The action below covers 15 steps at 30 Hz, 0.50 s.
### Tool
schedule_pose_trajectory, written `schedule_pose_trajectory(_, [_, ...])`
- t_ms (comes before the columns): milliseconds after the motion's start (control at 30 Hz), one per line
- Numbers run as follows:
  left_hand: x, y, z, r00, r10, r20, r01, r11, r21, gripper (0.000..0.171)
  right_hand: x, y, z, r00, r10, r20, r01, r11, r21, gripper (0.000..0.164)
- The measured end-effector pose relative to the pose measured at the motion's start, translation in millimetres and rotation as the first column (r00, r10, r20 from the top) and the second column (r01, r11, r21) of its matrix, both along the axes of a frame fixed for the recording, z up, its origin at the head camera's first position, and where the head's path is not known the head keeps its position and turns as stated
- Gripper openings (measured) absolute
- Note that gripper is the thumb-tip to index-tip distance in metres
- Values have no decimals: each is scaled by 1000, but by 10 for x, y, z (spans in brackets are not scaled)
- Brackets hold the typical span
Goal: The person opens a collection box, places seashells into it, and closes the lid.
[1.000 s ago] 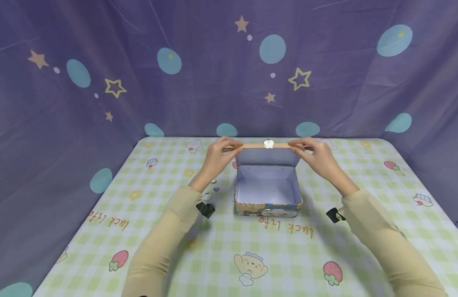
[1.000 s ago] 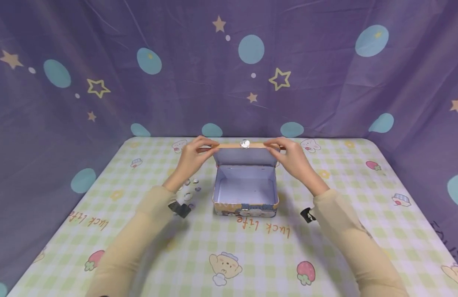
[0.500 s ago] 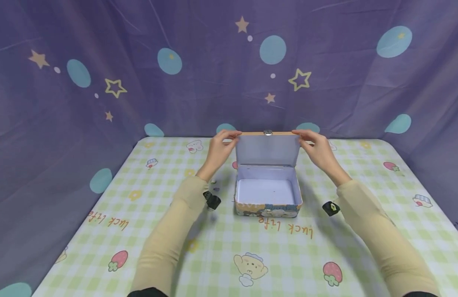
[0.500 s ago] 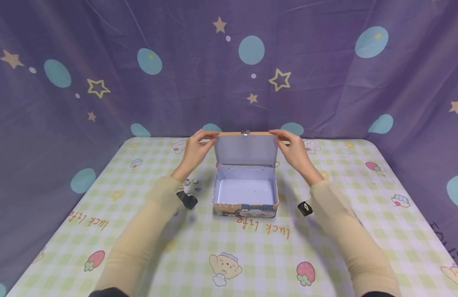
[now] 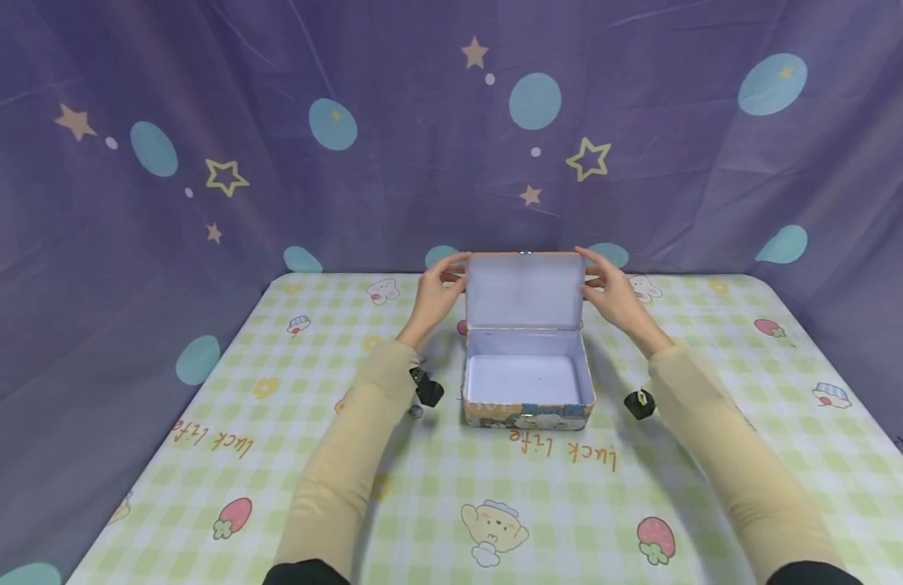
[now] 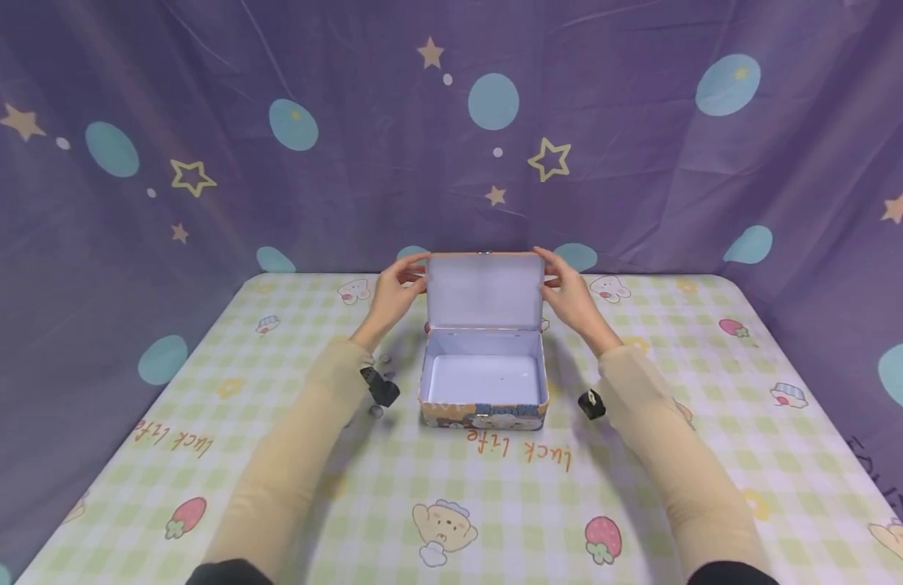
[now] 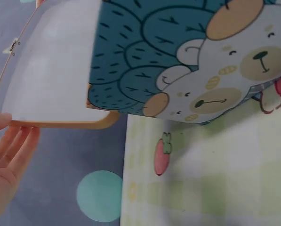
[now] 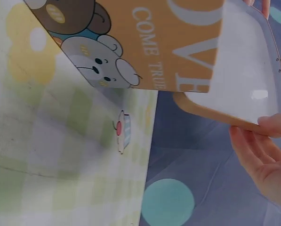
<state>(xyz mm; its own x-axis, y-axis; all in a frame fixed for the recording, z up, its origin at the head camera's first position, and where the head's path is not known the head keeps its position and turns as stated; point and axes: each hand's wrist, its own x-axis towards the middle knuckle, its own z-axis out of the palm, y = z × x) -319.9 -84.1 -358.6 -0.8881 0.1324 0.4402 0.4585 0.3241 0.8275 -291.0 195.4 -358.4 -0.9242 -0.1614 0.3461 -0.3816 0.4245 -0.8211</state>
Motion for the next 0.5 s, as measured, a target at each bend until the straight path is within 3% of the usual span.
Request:
schedule_pose_trajectory(200, [-75, 1, -82, 990, -43, 132, 33, 996, 80, 43, -66, 25, -67, 996, 54, 65, -50, 997, -66, 65])
schedule_pose_trajectory(367, [15, 20, 1, 978, -71, 194, 49, 992, 117, 47, -118, 58, -138, 988, 80, 134, -63, 990, -125, 65])
schedule_pose_trajectory(500, [-72, 25, -97, 974, -48, 221, 27, 995, 96, 49, -156, 80, -188, 974, 77, 212, -39, 983, -179, 63])
